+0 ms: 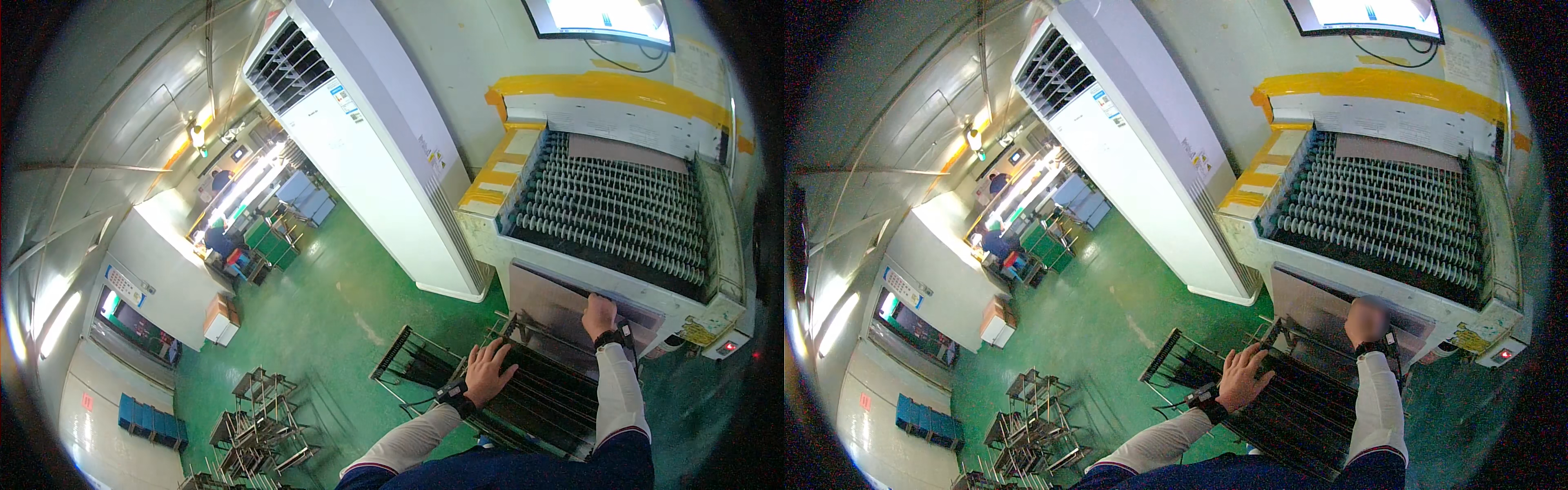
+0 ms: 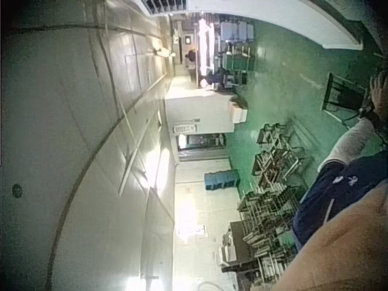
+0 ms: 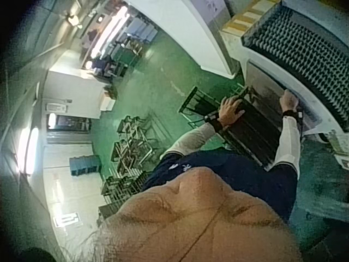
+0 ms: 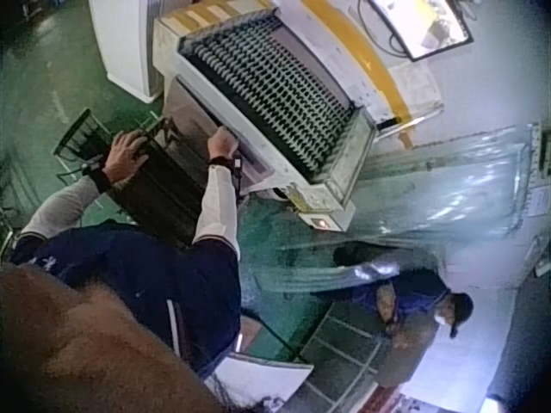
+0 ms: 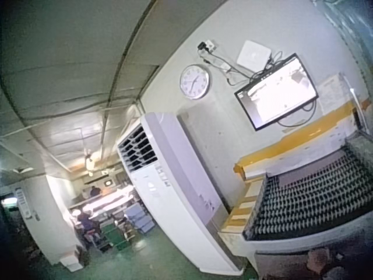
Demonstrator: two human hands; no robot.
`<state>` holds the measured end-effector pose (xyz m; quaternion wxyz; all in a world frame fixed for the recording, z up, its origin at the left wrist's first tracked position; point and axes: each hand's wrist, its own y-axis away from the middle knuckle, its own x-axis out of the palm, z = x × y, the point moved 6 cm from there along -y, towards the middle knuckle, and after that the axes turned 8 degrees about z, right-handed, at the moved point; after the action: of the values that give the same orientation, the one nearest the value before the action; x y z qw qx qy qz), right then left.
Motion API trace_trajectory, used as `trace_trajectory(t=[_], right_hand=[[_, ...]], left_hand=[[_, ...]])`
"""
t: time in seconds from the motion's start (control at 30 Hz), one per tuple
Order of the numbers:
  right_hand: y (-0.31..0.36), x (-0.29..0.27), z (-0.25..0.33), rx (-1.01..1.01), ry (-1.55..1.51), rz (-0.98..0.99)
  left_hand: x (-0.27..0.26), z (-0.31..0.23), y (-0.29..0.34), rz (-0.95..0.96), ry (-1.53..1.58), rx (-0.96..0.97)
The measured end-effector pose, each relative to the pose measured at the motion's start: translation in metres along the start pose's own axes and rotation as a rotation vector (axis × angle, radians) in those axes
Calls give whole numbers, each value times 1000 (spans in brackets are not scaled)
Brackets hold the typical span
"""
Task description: Loading green plates into a processing machine and placing processed grey plates onto a storage rack.
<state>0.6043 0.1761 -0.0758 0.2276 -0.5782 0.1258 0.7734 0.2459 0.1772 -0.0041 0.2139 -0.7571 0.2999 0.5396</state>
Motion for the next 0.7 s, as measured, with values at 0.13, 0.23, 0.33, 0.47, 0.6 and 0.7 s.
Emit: trace_trajectory(t=[0.13, 0.23, 0.33, 0.47, 0.6, 0.7], right_hand=[[-2, 5, -4, 19, 0, 0], [-4, 8, -6, -5, 32, -23], [-5, 10, -6, -63, 66, -4], [3, 0, -2, -83, -5, -67], [21, -7, 6, -125, -93, -40], [26, -15, 9, -154, -39, -18]], left_hand=[[-1, 0, 0, -13, 2, 11], [-2, -1, 0, -22, 26, 5], [-4, -2, 1, -36, 9, 12], [-4, -1, 0, -4, 19, 5], [-6, -2, 1, -26, 29, 18], [-7, -2, 6, -55, 49, 35]])
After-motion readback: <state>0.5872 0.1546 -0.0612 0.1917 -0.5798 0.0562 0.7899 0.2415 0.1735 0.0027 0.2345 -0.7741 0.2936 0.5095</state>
